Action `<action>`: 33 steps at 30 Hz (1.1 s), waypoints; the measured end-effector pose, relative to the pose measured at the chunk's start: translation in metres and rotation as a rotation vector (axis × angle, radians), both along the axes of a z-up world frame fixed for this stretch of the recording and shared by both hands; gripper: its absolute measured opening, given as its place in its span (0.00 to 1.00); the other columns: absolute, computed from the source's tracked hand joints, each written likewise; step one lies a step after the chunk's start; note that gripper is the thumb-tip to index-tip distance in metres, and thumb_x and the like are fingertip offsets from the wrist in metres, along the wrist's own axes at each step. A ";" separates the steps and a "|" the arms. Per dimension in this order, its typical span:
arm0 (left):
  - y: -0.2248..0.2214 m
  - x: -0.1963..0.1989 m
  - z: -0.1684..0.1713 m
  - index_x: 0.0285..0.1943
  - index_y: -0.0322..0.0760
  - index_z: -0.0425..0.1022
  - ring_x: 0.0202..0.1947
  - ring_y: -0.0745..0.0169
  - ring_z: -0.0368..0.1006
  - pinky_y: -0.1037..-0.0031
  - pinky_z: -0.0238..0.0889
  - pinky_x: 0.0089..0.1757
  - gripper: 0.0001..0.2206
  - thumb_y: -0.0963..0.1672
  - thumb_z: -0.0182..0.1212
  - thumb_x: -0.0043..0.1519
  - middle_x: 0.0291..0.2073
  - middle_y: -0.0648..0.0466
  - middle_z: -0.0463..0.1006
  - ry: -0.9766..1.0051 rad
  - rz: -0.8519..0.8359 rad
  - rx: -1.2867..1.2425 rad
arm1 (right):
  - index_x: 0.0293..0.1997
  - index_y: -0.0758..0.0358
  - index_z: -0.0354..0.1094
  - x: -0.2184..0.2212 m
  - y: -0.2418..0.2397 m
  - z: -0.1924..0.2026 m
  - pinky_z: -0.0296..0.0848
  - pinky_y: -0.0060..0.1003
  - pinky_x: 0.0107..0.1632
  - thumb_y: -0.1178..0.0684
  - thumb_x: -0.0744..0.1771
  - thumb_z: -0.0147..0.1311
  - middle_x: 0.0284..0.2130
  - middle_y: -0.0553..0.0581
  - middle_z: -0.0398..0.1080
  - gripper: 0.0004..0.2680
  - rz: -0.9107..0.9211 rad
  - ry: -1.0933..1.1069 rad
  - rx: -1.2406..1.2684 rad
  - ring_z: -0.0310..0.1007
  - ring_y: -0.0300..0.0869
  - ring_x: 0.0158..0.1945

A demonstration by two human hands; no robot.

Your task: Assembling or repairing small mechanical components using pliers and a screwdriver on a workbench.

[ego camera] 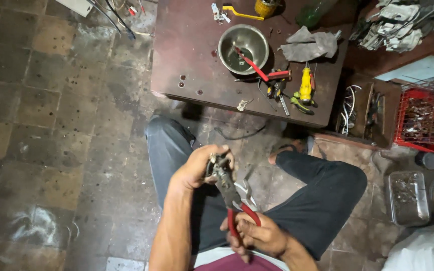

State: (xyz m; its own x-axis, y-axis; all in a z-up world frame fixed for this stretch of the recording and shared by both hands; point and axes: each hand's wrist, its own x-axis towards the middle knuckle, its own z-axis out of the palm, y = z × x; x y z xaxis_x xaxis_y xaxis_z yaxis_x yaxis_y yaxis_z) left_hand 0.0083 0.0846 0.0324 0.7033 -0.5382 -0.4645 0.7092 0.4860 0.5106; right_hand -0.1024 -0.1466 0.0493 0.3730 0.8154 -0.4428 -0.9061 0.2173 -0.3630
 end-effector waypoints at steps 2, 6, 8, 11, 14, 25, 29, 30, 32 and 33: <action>0.008 0.001 0.002 0.31 0.26 0.78 0.08 0.71 0.54 0.80 0.42 0.13 0.17 0.48 0.54 0.63 0.19 0.45 0.76 -0.034 -0.082 0.061 | 0.58 0.76 0.62 0.029 -0.020 0.002 0.72 0.33 0.27 0.48 0.69 0.48 0.30 0.65 0.70 0.17 0.187 -0.104 -0.088 0.70 0.44 0.26; 0.004 0.005 0.000 0.31 0.28 0.78 0.08 0.72 0.54 0.79 0.42 0.13 0.18 0.49 0.52 0.64 0.18 0.50 0.76 -0.099 -0.258 0.115 | 0.61 0.77 0.64 0.067 -0.048 0.013 0.77 0.34 0.41 0.50 0.67 0.54 0.49 0.67 0.74 0.20 0.485 -0.221 -0.120 0.76 0.44 0.42; 0.001 0.014 -0.015 0.34 0.26 0.78 0.07 0.70 0.53 0.80 0.43 0.13 0.21 0.50 0.50 0.65 0.21 0.45 0.78 -0.094 -0.236 0.036 | 0.64 0.73 0.60 0.072 -0.050 0.005 0.76 0.37 0.47 0.50 0.67 0.53 0.56 0.65 0.68 0.21 0.466 -0.274 -0.112 0.73 0.46 0.50; -0.012 0.019 -0.038 0.35 0.26 0.77 0.06 0.69 0.54 0.80 0.44 0.11 0.23 0.52 0.46 0.67 0.25 0.40 0.80 -0.020 -0.117 0.003 | 0.66 0.73 0.56 0.088 -0.064 -0.001 0.76 0.38 0.48 0.48 0.67 0.53 0.60 0.67 0.66 0.23 0.408 -0.310 -0.122 0.74 0.49 0.51; -0.020 0.016 -0.054 0.35 0.28 0.76 0.06 0.70 0.55 0.80 0.45 0.11 0.23 0.52 0.45 0.68 0.24 0.45 0.77 0.041 -0.007 0.022 | 0.68 0.75 0.51 0.093 -0.075 -0.019 0.78 0.39 0.46 0.50 0.66 0.52 0.61 0.73 0.64 0.25 0.373 -0.228 -0.067 0.75 0.57 0.51; -0.016 0.035 -0.098 0.34 0.30 0.76 0.09 0.66 0.61 0.82 0.48 0.11 0.23 0.54 0.47 0.65 0.28 0.37 0.80 0.089 0.162 -0.126 | 0.58 0.77 0.60 0.084 -0.078 -0.040 0.81 0.50 0.45 0.53 0.67 0.54 0.58 0.76 0.64 0.17 0.426 -0.103 0.142 0.73 0.54 0.49; -0.011 0.045 -0.113 0.45 0.36 0.76 0.18 0.53 0.68 0.69 0.62 0.21 0.23 0.57 0.49 0.60 0.35 0.40 0.81 0.321 0.454 -0.062 | 0.39 0.68 0.71 0.131 -0.120 -0.088 0.69 0.40 0.18 0.44 0.67 0.50 0.20 0.62 0.71 0.14 -0.253 -0.532 -0.685 0.68 0.47 0.19; -0.009 0.047 -0.116 0.47 0.35 0.76 0.22 0.48 0.70 0.65 0.65 0.26 0.24 0.57 0.51 0.59 0.35 0.41 0.80 0.342 0.541 -0.122 | 0.37 0.68 0.73 0.152 -0.134 -0.102 0.58 0.37 0.07 0.33 0.70 0.41 0.10 0.63 0.65 0.23 -0.330 -0.587 -0.950 0.59 0.47 0.06; -0.009 0.047 -0.115 0.48 0.34 0.77 0.26 0.45 0.73 0.61 0.69 0.31 0.25 0.57 0.52 0.57 0.37 0.41 0.81 0.322 0.572 -0.174 | 0.45 0.63 0.70 0.195 -0.158 -0.126 0.61 0.38 0.14 0.39 0.71 0.41 0.20 0.62 0.70 0.17 -0.394 -0.676 -1.171 0.65 0.47 0.14; -0.008 0.047 -0.114 0.49 0.33 0.78 0.30 0.42 0.76 0.58 0.73 0.36 0.26 0.56 0.53 0.56 0.38 0.42 0.81 0.303 0.599 -0.227 | 0.54 0.58 0.68 0.216 -0.168 -0.138 0.65 0.39 0.22 0.44 0.71 0.41 0.30 0.61 0.75 0.13 -0.460 -0.761 -1.397 0.71 0.47 0.22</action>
State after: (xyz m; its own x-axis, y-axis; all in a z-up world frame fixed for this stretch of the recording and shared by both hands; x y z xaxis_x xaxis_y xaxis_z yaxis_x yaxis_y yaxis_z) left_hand 0.0553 0.0769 -0.0819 0.7660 -0.2066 -0.6087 0.3818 0.9080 0.1723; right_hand 0.1137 -0.3145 -0.0890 0.9152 -0.2625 -0.3057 -0.3967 -0.4545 -0.7976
